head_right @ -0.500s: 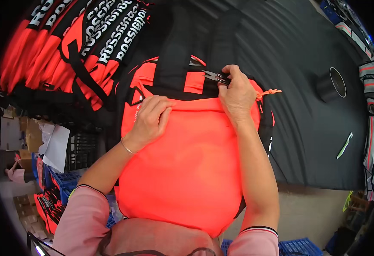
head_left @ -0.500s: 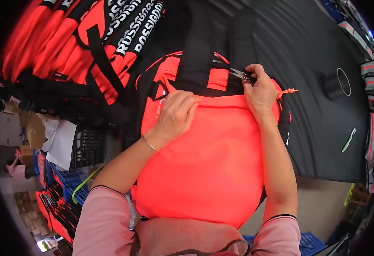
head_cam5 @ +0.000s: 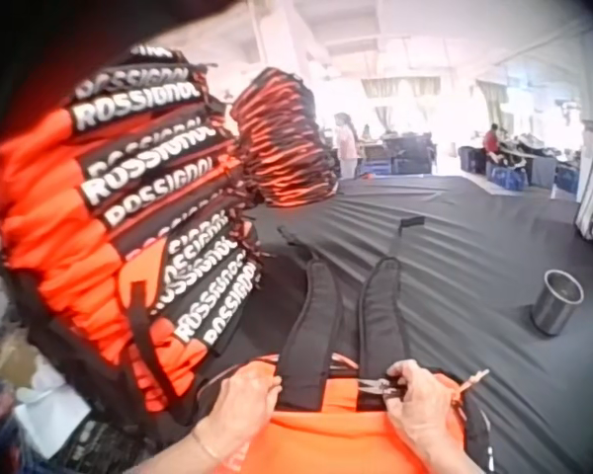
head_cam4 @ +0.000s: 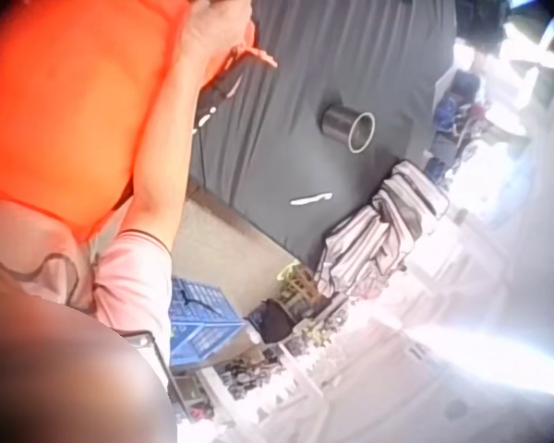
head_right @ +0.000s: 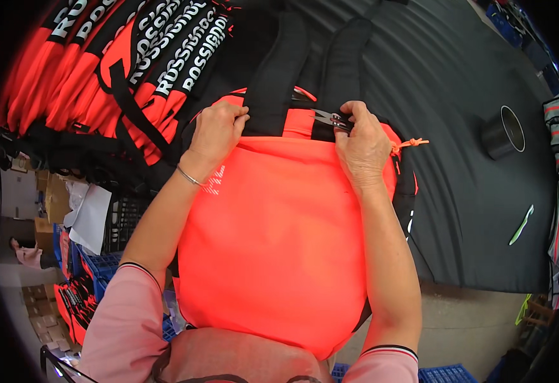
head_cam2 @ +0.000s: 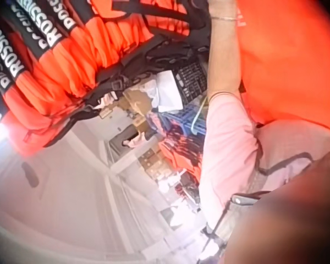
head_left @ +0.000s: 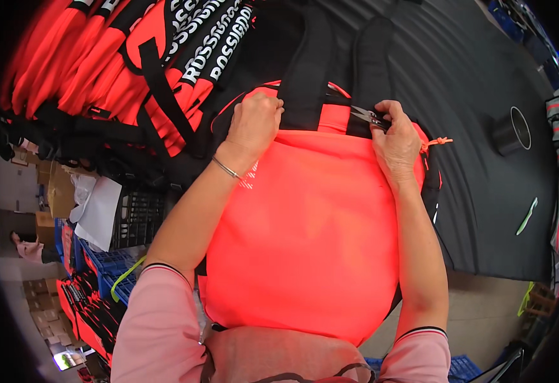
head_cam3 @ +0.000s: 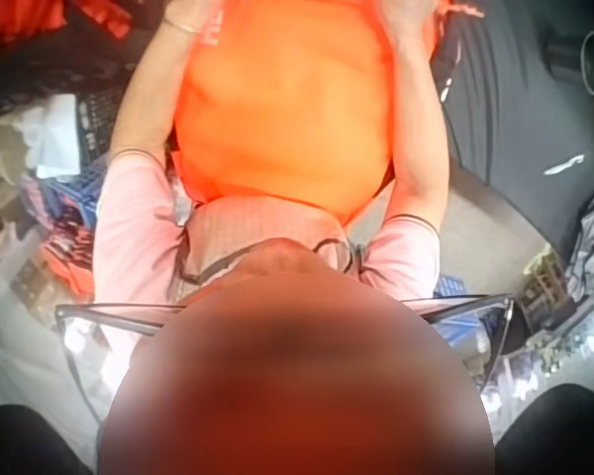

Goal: Finalizing the assembly of backpacks by threading straps through buckles and cleaning the surface with a brush.

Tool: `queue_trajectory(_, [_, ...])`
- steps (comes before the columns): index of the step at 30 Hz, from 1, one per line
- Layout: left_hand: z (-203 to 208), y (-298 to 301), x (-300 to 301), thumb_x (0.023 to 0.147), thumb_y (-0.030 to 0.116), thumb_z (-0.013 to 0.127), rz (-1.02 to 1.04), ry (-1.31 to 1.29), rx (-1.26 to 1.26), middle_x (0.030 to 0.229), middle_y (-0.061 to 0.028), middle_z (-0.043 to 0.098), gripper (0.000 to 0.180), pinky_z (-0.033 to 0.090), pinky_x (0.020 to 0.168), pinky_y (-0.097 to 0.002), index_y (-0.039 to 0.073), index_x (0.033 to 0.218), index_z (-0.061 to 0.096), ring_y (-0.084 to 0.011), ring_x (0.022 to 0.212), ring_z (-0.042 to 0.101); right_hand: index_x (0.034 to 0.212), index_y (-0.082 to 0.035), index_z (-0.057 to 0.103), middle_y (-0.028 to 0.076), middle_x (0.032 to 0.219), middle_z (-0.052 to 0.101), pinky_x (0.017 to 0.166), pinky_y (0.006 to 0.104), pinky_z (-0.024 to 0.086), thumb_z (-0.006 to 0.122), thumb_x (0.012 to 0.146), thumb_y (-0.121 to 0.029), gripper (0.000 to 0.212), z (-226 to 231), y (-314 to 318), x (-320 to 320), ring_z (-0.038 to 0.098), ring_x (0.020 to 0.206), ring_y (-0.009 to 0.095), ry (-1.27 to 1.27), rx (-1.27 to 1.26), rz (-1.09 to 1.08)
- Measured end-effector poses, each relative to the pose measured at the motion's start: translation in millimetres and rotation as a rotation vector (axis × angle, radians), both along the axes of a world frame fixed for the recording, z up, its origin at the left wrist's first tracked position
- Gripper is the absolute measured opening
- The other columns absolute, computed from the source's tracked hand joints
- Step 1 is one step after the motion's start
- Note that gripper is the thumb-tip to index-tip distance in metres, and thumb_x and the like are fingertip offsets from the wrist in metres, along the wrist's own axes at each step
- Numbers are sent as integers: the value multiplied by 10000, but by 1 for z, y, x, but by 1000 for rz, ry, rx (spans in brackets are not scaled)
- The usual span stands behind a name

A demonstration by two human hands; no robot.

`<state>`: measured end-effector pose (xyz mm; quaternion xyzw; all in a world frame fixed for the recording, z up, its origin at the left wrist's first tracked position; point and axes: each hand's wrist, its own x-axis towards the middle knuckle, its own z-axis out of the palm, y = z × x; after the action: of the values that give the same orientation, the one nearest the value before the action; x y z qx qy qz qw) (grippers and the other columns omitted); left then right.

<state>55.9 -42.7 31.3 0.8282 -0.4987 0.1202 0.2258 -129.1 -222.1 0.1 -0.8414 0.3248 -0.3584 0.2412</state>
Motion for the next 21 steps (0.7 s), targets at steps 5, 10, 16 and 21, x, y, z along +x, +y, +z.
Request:
queue_trajectory(5, [-5,-10,12,831,68,643,-159,-80,92,855,-184,667,80,543,721,-433,-1,864,665,-359,812,666,966,-135,610,50,820,657,653,402,513,734,749,-59,261,0,-2,-6,659,793,260,-15,-94,-13])
queue_trajectory(10, [-17,-4,29,889,41,562,-144,-173,141,844,-189,583,42,517,648,-478,10,915,549,-406,746,612,945,-97,583,74,817,637,681,431,503,717,711,-27,278,-12,2,9,640,805,285,-93,-65,37])
queue_trajectory(16, [-20,1,30,900,100,559,-80,-270,100,851,-180,554,108,553,581,-428,0,940,542,-353,731,633,948,-95,579,61,818,637,676,423,506,712,722,-31,270,-8,6,9,640,799,276,-91,-35,41])
queue_trajectory(21, [-9,1,15,886,30,575,-47,1,-204,878,-165,539,89,549,615,-397,10,941,509,-344,749,620,980,-133,610,54,820,658,638,387,513,737,766,-74,255,-4,-8,-4,664,760,253,-59,-4,0])
